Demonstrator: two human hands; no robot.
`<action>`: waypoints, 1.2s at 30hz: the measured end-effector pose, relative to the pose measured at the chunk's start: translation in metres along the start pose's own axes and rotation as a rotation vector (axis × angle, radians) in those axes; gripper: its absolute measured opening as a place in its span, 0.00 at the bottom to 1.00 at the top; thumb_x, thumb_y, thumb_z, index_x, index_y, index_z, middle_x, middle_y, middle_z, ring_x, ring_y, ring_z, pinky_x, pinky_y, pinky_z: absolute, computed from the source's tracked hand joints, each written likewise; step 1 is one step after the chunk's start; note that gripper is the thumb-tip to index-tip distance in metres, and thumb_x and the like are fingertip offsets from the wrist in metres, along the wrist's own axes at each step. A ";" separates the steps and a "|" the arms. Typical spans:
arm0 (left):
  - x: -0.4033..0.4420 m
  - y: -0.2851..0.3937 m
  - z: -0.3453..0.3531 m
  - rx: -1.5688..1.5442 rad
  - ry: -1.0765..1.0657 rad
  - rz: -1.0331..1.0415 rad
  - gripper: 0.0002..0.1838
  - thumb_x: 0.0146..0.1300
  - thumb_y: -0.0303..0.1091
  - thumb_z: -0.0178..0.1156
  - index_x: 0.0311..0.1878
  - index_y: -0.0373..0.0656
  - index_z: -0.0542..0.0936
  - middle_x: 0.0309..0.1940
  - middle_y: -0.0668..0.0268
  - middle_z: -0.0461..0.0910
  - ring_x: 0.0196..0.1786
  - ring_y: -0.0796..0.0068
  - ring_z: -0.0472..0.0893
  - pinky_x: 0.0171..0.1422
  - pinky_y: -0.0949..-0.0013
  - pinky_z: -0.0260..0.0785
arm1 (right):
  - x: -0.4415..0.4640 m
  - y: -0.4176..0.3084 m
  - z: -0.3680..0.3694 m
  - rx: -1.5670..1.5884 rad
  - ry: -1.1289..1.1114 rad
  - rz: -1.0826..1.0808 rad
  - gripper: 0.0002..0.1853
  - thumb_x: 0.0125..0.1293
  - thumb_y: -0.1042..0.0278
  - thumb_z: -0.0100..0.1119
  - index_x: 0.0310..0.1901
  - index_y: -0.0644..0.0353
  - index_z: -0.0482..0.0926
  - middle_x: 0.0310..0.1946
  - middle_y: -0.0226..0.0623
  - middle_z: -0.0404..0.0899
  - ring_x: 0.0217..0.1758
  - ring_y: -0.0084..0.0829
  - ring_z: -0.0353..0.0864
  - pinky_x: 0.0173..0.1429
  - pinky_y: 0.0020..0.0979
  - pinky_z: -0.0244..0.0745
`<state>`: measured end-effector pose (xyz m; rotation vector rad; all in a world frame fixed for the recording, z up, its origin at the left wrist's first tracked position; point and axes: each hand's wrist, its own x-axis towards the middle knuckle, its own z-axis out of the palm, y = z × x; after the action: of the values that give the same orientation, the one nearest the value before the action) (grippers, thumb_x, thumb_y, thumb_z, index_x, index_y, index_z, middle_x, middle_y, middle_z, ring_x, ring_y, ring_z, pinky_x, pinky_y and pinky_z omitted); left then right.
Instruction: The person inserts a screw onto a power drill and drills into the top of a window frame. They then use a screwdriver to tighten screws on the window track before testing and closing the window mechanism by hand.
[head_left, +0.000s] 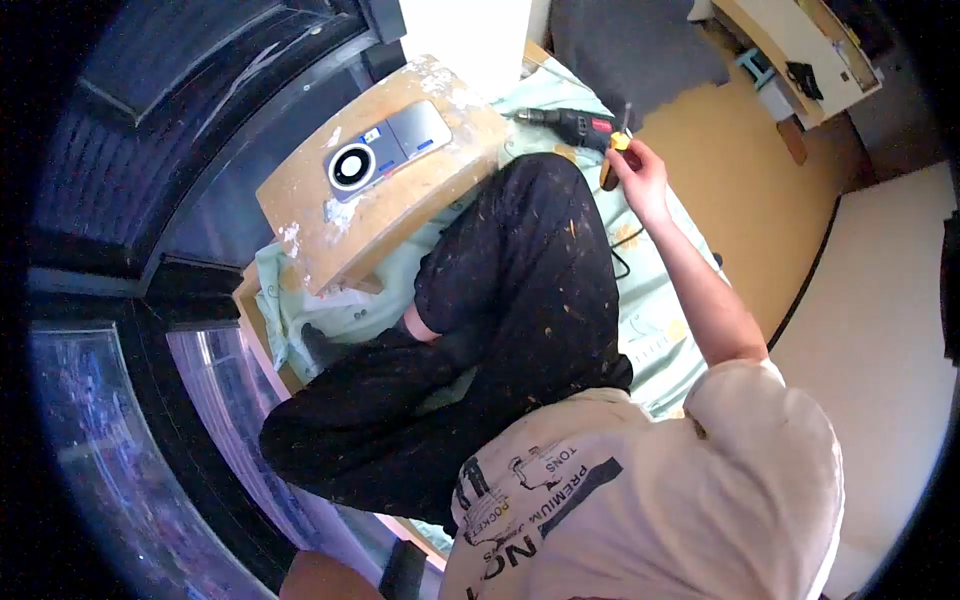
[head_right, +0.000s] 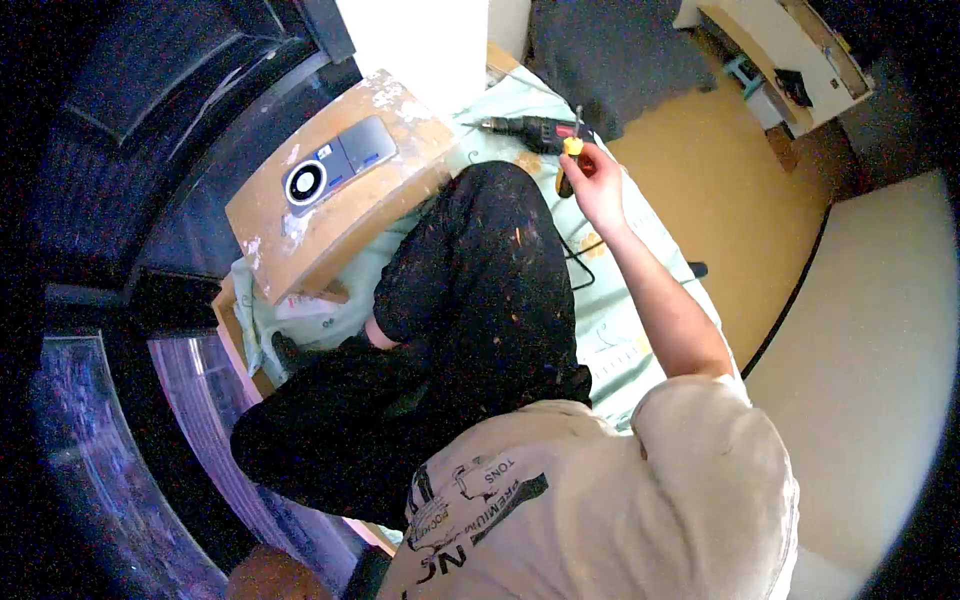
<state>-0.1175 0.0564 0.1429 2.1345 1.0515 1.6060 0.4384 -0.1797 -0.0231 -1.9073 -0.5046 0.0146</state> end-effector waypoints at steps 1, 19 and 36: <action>0.004 0.000 -0.004 0.003 0.025 0.028 0.17 0.76 0.44 0.50 0.44 0.40 0.80 0.45 0.60 0.80 0.45 0.67 0.80 0.54 0.63 0.75 | -0.004 -0.021 -0.001 -0.026 0.009 0.006 0.13 0.69 0.65 0.65 0.47 0.67 0.81 0.35 0.28 0.83 0.38 0.17 0.79 0.44 0.22 0.73; 0.172 -0.169 0.171 0.464 -0.030 0.294 0.14 0.60 0.27 0.69 0.50 0.40 0.83 0.45 0.57 0.84 0.50 0.57 0.84 0.56 0.62 0.75 | -0.091 -0.065 0.054 -0.033 -0.212 -0.305 0.12 0.68 0.73 0.58 0.50 0.69 0.74 0.44 0.45 0.76 0.47 0.38 0.75 0.58 0.34 0.69; 0.197 -0.191 0.177 0.603 -0.113 0.462 0.08 0.58 0.27 0.72 0.39 0.40 0.83 0.35 0.63 0.85 0.35 0.64 0.85 0.42 0.67 0.79 | -0.082 -0.088 0.064 -0.112 -0.235 -0.401 0.10 0.62 0.71 0.60 0.41 0.66 0.74 0.36 0.47 0.75 0.39 0.43 0.74 0.48 0.38 0.69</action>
<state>-0.0057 0.3611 0.1077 3.0120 1.1766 1.4326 0.3184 -0.1256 0.0117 -1.8911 -1.0596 -0.0527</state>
